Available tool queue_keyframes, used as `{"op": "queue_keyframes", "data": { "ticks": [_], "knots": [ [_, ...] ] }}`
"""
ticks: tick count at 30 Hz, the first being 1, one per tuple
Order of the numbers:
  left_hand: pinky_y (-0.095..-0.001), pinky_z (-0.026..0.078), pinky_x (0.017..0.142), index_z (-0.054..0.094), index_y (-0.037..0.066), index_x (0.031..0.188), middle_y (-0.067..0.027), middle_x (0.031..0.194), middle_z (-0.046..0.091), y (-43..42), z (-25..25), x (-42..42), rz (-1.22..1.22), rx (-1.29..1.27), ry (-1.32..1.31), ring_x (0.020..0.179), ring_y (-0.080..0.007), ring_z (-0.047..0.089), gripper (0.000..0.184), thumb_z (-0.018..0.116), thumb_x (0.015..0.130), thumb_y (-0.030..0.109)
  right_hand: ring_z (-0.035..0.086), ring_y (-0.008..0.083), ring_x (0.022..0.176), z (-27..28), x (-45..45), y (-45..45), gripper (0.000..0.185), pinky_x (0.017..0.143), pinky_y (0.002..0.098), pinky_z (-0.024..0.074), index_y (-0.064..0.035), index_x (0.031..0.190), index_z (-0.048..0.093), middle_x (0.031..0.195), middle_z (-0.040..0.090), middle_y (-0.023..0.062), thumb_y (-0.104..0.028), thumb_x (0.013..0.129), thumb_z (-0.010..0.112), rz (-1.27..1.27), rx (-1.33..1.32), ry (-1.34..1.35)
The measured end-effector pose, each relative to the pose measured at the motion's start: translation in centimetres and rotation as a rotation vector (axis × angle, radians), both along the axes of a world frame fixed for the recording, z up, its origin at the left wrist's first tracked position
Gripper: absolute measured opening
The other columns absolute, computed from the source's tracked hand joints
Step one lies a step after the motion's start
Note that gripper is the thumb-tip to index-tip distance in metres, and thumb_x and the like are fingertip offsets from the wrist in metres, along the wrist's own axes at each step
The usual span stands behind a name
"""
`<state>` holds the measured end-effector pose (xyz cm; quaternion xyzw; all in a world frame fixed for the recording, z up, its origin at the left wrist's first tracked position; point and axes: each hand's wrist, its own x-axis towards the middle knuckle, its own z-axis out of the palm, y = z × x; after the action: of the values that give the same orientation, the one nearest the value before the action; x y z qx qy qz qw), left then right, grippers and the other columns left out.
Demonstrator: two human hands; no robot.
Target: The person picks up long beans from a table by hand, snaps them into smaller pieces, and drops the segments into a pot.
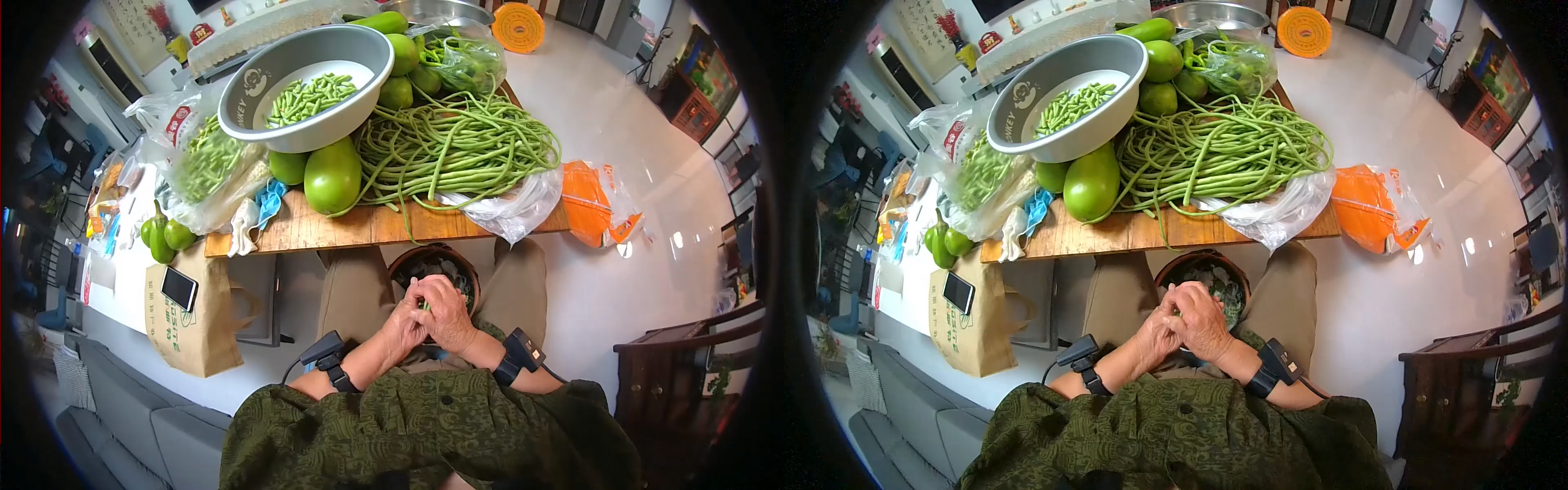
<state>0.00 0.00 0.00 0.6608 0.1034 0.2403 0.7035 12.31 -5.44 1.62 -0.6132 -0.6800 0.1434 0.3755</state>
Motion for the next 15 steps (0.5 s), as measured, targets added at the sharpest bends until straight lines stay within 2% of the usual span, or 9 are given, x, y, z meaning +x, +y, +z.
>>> {"op": "queue_keyframes", "data": {
  "ticks": [2, 5, 6, 8, 11, 12, 13, 15],
  "knots": [
    [-0.0311, 0.033, 0.096, 0.031, 0.008, 0.131, -0.009, 0.134, 0.03, 0.3, -0.8, 0.3, 0.037, -0.419, -0.015, 0.121, -0.0204, 0.035, 0.048, 0.048, 0.086, 0.009, 0.045, 0.0341, 0.103, 0.2, -0.2, -0.1, 0.044, 0.088, 0.0413, 0.0375, 0.0023, 0.105, 0.048, 0.101, 0.051, 0.0185, -0.02, 0.07, 0.063, 0.005, 0.121, -0.055],
    [-0.0312, 0.038, 0.093, 0.038, 0.012, 0.127, -0.0053, 0.123, 0.043, 0.6, -1.1, 0.8, 0.072, -1.056, -0.046, 0.113, -0.0182, 0.043, 0.033, 0.038, 0.094, 0.021, 0.047, 0.0359, 0.105, 1.3, -0.6, -0.1, 0.037, 0.088, 0.0419, 0.0392, 0.0022, 0.098, 0.049, 0.1, 0.051, 0.019, -0.021, 0.072, 0.06, -0.017, 0.142, -0.064],
    [-0.0312, 0.038, 0.093, 0.038, 0.012, 0.127, -0.0053, 0.123, 0.043, 0.8, -0.9, 0.8, 0.072, -1.052, -0.042, 0.113, -0.0182, 0.043, 0.033, 0.038, 0.094, 0.021, 0.046, 0.0364, 0.106, 1.8, -0.7, -0.1, 0.038, 0.09, 0.0422, 0.0386, 0.0036, 0.098, 0.049, 0.1, 0.051, 0.0196, -0.019, 0.071, 0.062, -0.008, 0.178, -0.13],
    [-0.0306, 0.048, 0.08, 0.046, 0.011, 0.116, -0.0051, 0.113, 0.049, 1.4, -0.4, 1.0, 0.288, -1.263, 0.14, 0.103, -0.0183, 0.05, 0.039, 0.057, 0.085, 0.032, 0.046, 0.0363, 0.105, 2.0, -0.7, 0.0, 0.038, 0.09, 0.0417, 0.0385, 0.0029, 0.098, 0.049, 0.1, 0.051, 0.0193, -0.018, 0.07, 0.063, 0.003, 0.195, -0.127],
    [-0.0282, 0.047, 0.083, 0.047, 0.011, 0.113, -0.0079, 0.11, 0.051, 2.8, -3.3, 1.2, 0.191, -1.367, 0.038, 0.102, -0.0182, 0.052, 0.032, 0.055, 0.087, 0.028, 0.046, 0.0356, 0.105, 1.5, 0.2, -0.1, 0.039, 0.09, 0.0412, 0.0386, 0.0019, 0.099, 0.049, 0.098, 0.052, 0.018, -0.016, 0.068, 0.064, 0.002, 0.278, -0.203],
    [-0.0246, 0.048, 0.063, 0.054, 0.007, 0.097, -0.0061, 0.088, 0.054, 3.3, -2.9, 1.2, 0.169, -1.288, -0.007, 0.076, -0.015, 0.054, 0.02, 0.057, 0.086, 0.023, 0.046, 0.0351, 0.104, 1.1, 0.6, -0.1, 0.04, 0.09, 0.0412, 0.0388, 0.0016, 0.099, 0.049, 0.095, 0.053, 0.017, -0.015, 0.066, 0.065, -0.003, 0.349, -0.274],
    [-0.0246, 0.048, 0.063, 0.054, 0.007, 0.097, -0.0061, 0.088, 0.054, 3.7, -2.5, 0.9, 0.166, -1.283, -0.003, 0.076, -0.015, 0.054, 0.02, 0.057, 0.086, 0.023, 0.046, 0.0351, 0.104, 0.9, 0.9, -0.1, 0.04, 0.09, 0.0412, 0.0388, 0.0016, 0.099, 0.049, 0.095, 0.053, 0.017, -0.015, 0.066, 0.065, -0.008, 0.353, -0.273],
    [-0.02, 0.038, 0.047, 0.054, 0.004, 0.085, -0.003, 0.072, 0.048, 4.3, -0.5, 0.0, 0.048, -1.271, -0.143, 0.058, -0.0103, 0.043, 0.016, 0.059, 0.084, 0.02, 0.048, 0.0336, 0.1, 0.4, 1.2, -0.3, 0.031, 0.086, 0.0407, 0.0402, 0.001, 0.094, 0.048, 0.094, 0.053, 0.0153, -0.014, 0.07, 0.061, -0.2, 0.169, 0.099]
  ]
}}
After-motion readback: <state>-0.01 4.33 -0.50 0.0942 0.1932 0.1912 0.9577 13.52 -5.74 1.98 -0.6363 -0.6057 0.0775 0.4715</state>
